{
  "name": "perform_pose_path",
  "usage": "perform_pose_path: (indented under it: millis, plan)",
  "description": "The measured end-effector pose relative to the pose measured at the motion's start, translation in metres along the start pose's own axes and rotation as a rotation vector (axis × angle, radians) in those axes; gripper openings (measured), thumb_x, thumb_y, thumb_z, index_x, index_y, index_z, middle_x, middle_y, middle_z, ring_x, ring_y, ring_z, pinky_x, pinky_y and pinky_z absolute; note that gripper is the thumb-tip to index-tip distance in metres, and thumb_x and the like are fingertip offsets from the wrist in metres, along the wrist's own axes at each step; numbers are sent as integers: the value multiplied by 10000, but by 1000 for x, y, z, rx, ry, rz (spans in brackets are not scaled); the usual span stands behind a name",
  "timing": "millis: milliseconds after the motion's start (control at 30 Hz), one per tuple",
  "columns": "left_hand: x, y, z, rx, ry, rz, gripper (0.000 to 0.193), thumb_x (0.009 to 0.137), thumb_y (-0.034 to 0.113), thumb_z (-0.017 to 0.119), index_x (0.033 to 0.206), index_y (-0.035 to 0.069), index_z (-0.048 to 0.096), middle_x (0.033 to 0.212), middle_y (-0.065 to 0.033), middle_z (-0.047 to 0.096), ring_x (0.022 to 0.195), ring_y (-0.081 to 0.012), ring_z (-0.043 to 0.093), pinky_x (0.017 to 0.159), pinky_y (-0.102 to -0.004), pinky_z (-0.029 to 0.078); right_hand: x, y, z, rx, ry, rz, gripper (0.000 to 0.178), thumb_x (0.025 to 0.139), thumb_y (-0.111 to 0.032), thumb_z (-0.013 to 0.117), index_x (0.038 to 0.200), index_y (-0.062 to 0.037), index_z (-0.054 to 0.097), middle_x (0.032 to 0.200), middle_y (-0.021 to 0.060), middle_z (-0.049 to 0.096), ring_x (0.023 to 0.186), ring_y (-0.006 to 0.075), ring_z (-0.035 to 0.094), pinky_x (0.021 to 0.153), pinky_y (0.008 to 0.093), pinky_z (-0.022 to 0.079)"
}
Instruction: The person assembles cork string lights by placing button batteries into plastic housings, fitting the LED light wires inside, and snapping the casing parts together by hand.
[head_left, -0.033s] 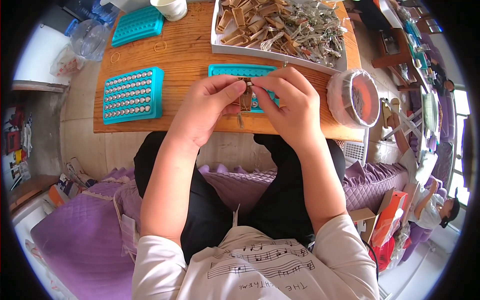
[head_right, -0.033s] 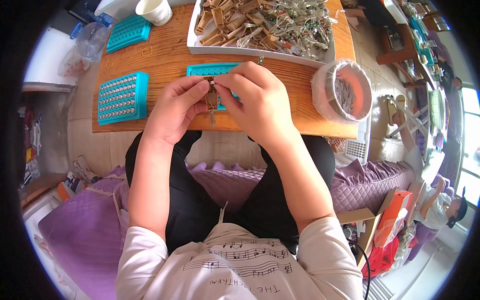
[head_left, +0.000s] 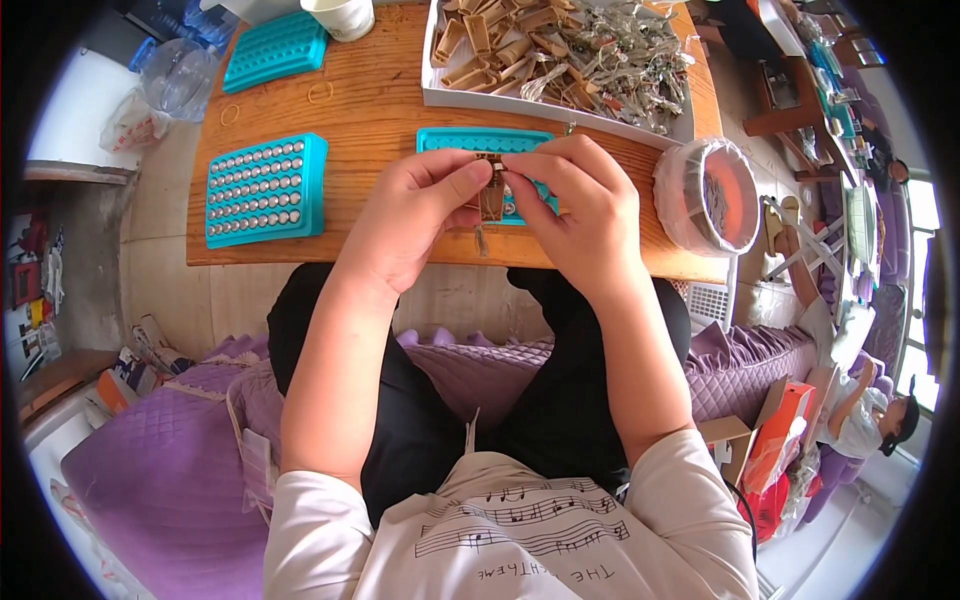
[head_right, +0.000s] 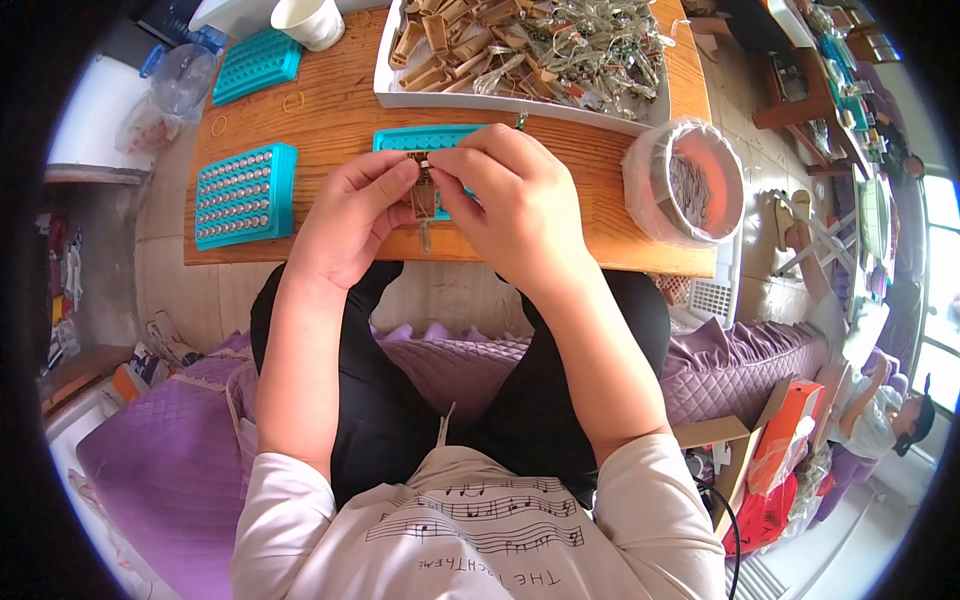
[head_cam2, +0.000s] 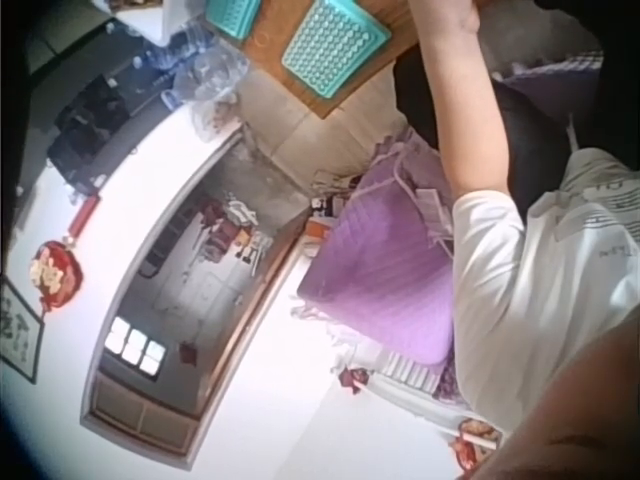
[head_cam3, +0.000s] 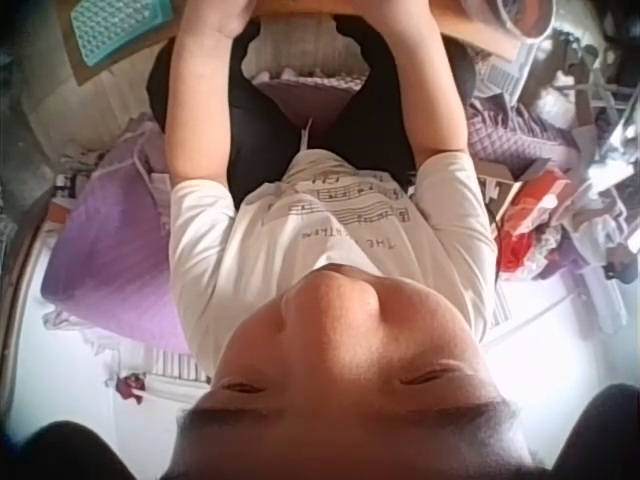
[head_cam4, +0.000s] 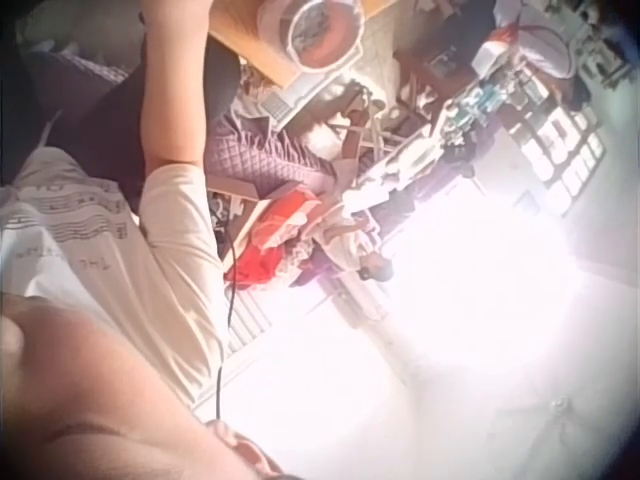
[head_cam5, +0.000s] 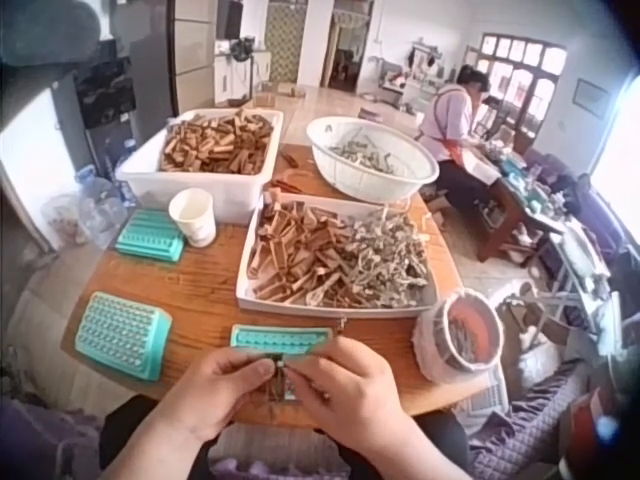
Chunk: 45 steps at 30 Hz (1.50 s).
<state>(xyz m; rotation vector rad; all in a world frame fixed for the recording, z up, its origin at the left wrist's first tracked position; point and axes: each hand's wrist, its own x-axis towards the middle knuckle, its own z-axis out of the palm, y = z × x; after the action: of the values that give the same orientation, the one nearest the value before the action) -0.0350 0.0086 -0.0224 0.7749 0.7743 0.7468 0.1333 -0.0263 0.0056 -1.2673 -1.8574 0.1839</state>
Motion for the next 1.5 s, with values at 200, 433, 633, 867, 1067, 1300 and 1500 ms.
perform_pose_path:
  millis: [200,433,633,867,1067,1300,1500]
  plan:
    - [0,0,4,-34,15,3,221,861,202,633,992,25,638,880,-23,645,792,-83,585,695,-226,482,0,0,-1,-86,17,-73,129,694,-37,681,815,-68,649,771,59,583,678,235,586,583,329,490]
    - [-2,6,0,41,22,-17,241,889,199,593,1044,17,621,936,-38,640,822,-101,605,732,-249,500,5,7,-31,-40,-110,265,145,732,-5,641,873,-29,667,778,93,583,656,222,591,593,293,480]
    - [-1,3,0,69,11,-27,280,891,211,589,1072,-2,609,960,-67,645,856,-118,612,763,-254,495,-9,31,-36,-78,-449,338,163,733,-77,670,886,-20,668,791,91,583,685,231,577,621,319,468]
    - [1,2,0,90,18,-26,286,890,204,585,1079,-10,604,954,-76,646,878,-131,615,786,-270,492,-12,29,-30,-136,-527,337,109,725,-114,641,796,-32,654,758,101,565,739,289,574,675,378,461]
    - [1,3,3,122,11,-44,269,886,201,589,1065,2,614,940,-61,645,864,-115,611,765,-256,492,-11,29,-31,-41,-461,383,84,720,-76,648,787,-27,642,746,100,559,701,268,571,640,355,459]
    - [1,-4,7,110,38,-5,234,856,199,639,1001,16,650,865,-22,643,770,-79,575,698,-223,481,-3,4,-20,119,-40,182,83,729,-39,685,796,-32,635,752,76,555,646,227,561,551,304,451]
    - [1,-3,8,112,-1,14,216,855,191,642,994,26,660,851,-2,635,749,-70,557,687,-219,473,-5,-1,-9,58,-11,88,109,721,-36,685,813,-44,627,758,86,558,665,258,583,584,333,484]
